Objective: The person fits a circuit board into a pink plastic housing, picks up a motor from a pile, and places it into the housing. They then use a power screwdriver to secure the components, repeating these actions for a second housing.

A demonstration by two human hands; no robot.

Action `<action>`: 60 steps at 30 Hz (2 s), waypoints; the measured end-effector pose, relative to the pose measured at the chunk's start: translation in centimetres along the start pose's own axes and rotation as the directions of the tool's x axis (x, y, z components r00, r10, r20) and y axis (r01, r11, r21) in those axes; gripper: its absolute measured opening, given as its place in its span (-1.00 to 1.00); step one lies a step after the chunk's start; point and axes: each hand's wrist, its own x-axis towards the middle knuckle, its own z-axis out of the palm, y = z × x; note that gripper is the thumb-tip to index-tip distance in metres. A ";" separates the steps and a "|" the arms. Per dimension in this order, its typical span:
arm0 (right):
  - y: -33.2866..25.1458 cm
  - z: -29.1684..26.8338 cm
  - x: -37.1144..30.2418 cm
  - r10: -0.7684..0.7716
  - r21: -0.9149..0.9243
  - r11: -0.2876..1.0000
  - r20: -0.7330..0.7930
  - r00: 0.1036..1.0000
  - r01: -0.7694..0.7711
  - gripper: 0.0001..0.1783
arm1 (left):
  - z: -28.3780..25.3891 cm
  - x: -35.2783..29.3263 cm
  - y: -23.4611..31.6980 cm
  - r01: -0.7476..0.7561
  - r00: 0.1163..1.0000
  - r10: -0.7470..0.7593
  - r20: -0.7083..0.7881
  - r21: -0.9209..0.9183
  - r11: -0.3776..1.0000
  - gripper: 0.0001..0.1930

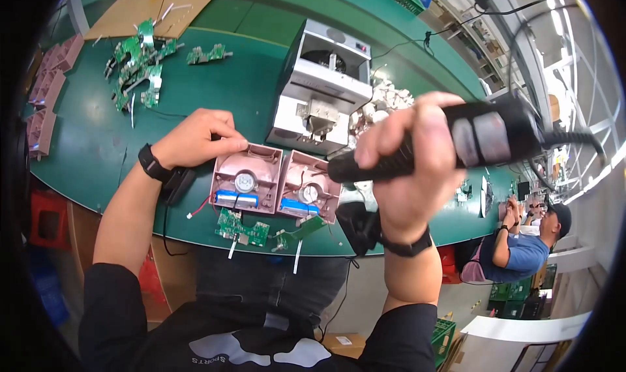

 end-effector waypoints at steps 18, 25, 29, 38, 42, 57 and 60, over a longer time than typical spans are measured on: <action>4.4 -0.3 -4.2 0.054 -0.069 0.997 0.177 0.983 -0.042 -0.67 | 0.3 -0.1 -0.4 0.015 1.000 -0.016 -0.006 -0.062 0.998 -0.78; 4.7 -0.4 -4.2 0.048 -0.035 0.999 0.207 0.977 -0.041 -0.69 | 0.1 0.2 0.0 0.012 1.000 -0.012 -0.003 -0.024 1.000 -0.76; 4.4 -0.2 -4.2 0.015 -0.119 0.993 0.058 0.998 -0.008 -0.70 | 0.6 0.4 -0.1 0.025 1.000 -0.025 0.010 -0.025 0.999 -0.77; -2.1 -10.9 -4.3 0.023 0.081 0.997 -0.307 0.951 0.002 -0.66 | -0.5 0.4 3.2 0.077 0.994 -0.072 -0.087 0.049 0.996 -0.76; -0.5 -18.1 -6.7 0.222 0.012 0.966 -0.544 0.809 -0.257 -0.69 | -0.6 -0.8 10.8 0.102 0.985 -0.082 -0.154 0.129 0.986 -0.74; 8.2 -27.1 -9.2 0.402 0.173 0.908 -0.618 0.675 -0.383 -0.73 | 11.0 -1.0 14.6 -0.009 0.998 -0.027 0.058 0.537 0.844 -0.51; 8.1 -26.9 -9.1 0.402 0.110 0.894 -0.626 0.668 -0.435 -0.71 | 11.3 -0.5 13.9 -0.020 0.994 -0.048 0.099 0.588 0.808 -0.50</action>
